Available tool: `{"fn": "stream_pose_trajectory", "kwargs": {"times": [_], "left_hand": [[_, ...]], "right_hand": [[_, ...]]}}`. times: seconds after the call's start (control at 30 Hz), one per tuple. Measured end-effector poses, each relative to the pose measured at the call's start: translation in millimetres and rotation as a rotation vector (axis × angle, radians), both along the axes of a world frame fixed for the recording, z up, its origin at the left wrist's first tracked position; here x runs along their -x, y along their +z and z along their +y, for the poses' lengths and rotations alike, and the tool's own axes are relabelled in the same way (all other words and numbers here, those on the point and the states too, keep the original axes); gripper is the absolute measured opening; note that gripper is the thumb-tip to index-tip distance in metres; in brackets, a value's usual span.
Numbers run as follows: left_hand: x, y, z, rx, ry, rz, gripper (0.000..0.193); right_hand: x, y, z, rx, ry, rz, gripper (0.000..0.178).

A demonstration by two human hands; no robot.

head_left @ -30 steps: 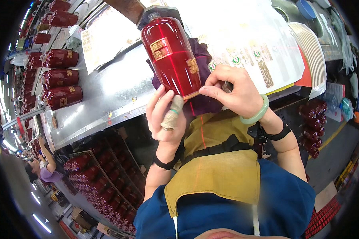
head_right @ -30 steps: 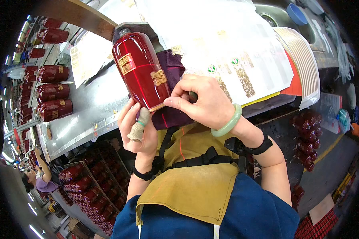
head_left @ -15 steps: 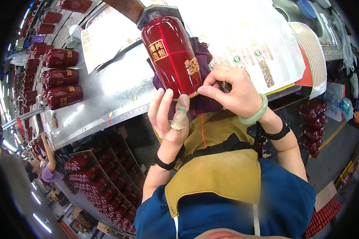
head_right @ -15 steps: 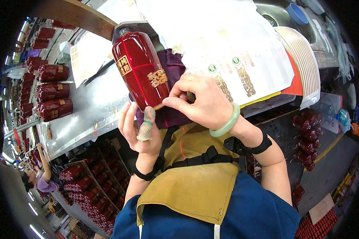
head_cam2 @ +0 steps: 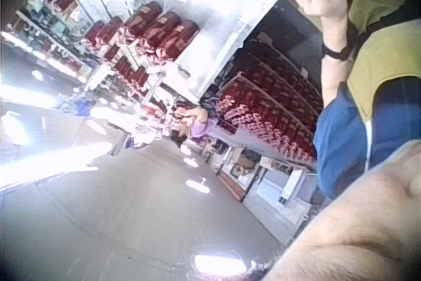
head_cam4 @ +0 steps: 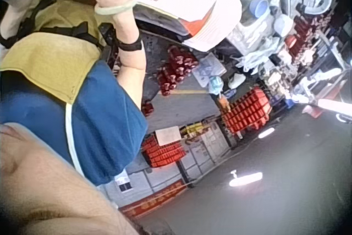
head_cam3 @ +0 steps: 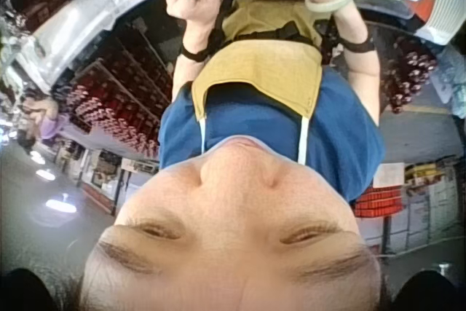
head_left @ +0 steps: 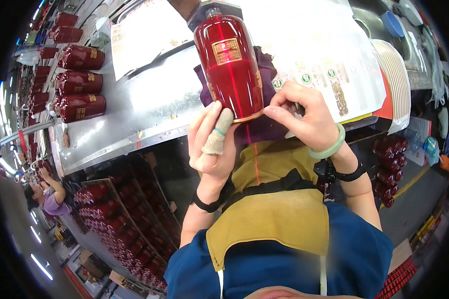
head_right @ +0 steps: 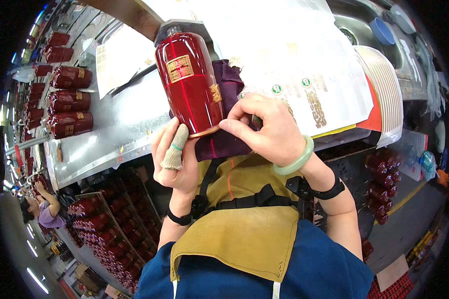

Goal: Manually applying decorative labels and seals to red wine or liquor bottles on a production line.

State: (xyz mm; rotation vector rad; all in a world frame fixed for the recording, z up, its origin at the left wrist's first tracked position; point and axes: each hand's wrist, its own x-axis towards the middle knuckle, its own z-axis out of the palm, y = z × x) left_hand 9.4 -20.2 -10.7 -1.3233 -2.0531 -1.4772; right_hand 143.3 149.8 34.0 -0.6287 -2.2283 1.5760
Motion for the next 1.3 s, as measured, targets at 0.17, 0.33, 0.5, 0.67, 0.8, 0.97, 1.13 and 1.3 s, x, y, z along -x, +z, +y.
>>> {"fn": "stream_pose_trajectory", "kwargs": {"times": [0.17, 0.33, 0.5, 0.67, 0.8, 0.97, 1.13, 1.3], "left_hand": [[1, -6, 4, -0.063, 0.006, -0.148, 0.043], [1, -12, 1, -0.134, -0.027, -0.299, 0.042], [-6, -11, 1, -0.156, 0.009, -0.357, 0.042], [-7, -10, -1, -0.067, 0.061, -0.253, 0.035], [-4, -10, -1, -0.062, 0.086, -0.205, 0.031], [-7, -5, 1, -0.091, 0.062, -0.039, 0.033], [-11, -3, 4, -0.156, 0.089, -0.392, 0.034], [1, -2, 2, -0.089, 0.004, -0.024, 0.040]], "right_hand": [[-8, -1, 0, 0.028, -0.019, -0.001, 0.016], [-9, 6, -3, 0.148, 0.030, 0.088, 0.014], [-2, 22, -9, 0.234, 0.092, 0.130, 0.012], [9, 36, -11, 0.251, 0.160, 0.181, 0.010], [11, 44, -10, 0.278, 0.206, 0.209, 0.008], [-5, 46, 4, 0.283, 0.200, 0.241, 0.010], [-26, 31, 22, 0.008, 0.135, 0.153, 0.009], [-29, 15, 30, -0.193, 0.011, -0.280, 0.011]]}}
